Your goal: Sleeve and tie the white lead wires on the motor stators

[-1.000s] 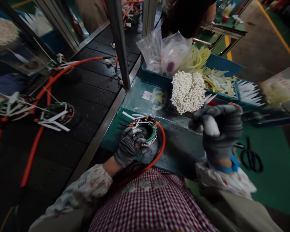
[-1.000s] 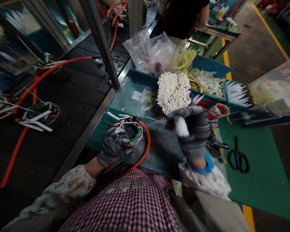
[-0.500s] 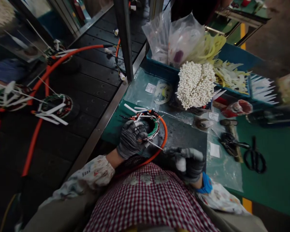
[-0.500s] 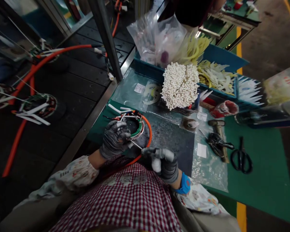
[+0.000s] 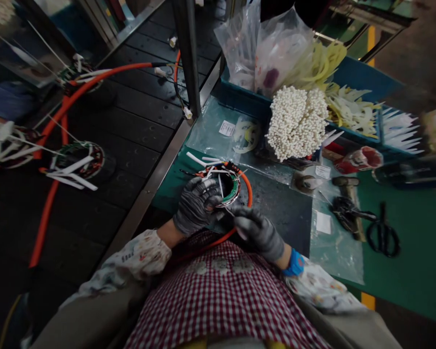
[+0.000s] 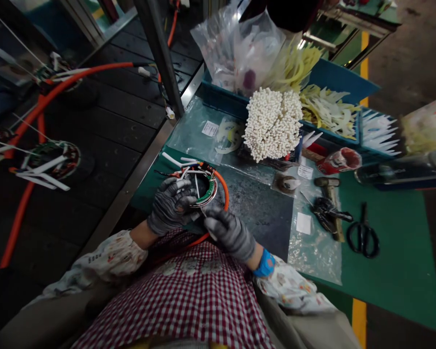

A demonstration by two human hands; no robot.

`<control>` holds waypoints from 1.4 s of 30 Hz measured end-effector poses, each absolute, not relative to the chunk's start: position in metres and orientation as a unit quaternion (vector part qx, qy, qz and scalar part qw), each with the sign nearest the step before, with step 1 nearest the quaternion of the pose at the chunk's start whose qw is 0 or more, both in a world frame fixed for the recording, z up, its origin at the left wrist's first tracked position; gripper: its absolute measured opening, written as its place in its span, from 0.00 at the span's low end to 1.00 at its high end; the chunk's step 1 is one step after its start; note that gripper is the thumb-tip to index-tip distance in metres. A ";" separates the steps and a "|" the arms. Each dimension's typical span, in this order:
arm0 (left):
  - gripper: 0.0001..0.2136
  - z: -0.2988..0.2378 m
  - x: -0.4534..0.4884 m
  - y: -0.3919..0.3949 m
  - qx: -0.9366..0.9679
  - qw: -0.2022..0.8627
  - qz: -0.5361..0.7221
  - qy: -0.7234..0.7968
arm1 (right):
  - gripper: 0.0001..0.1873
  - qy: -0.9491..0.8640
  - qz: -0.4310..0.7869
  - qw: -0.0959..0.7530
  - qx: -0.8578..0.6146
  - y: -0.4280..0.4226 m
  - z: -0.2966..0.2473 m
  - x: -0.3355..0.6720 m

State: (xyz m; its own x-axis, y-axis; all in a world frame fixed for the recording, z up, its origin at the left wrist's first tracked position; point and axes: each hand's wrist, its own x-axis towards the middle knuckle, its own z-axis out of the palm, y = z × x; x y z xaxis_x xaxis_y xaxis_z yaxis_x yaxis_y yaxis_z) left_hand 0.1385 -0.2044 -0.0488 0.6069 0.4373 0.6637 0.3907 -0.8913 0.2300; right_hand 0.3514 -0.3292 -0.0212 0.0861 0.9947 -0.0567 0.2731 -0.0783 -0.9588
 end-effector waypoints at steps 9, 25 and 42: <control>0.09 -0.059 0.141 -0.198 0.882 0.020 0.399 0.250 | 0.15 -0.647 0.322 0.369 -0.584 -0.250 -0.019 0.349; 0.10 -0.060 0.136 -0.194 0.888 0.033 0.398 0.226 | 0.06 -0.580 0.483 0.438 -0.488 -0.245 -0.011 0.370; 0.05 -0.073 0.140 -0.197 0.899 0.052 0.341 0.270 | 0.12 -0.647 0.466 0.379 -0.469 -0.265 -0.030 0.353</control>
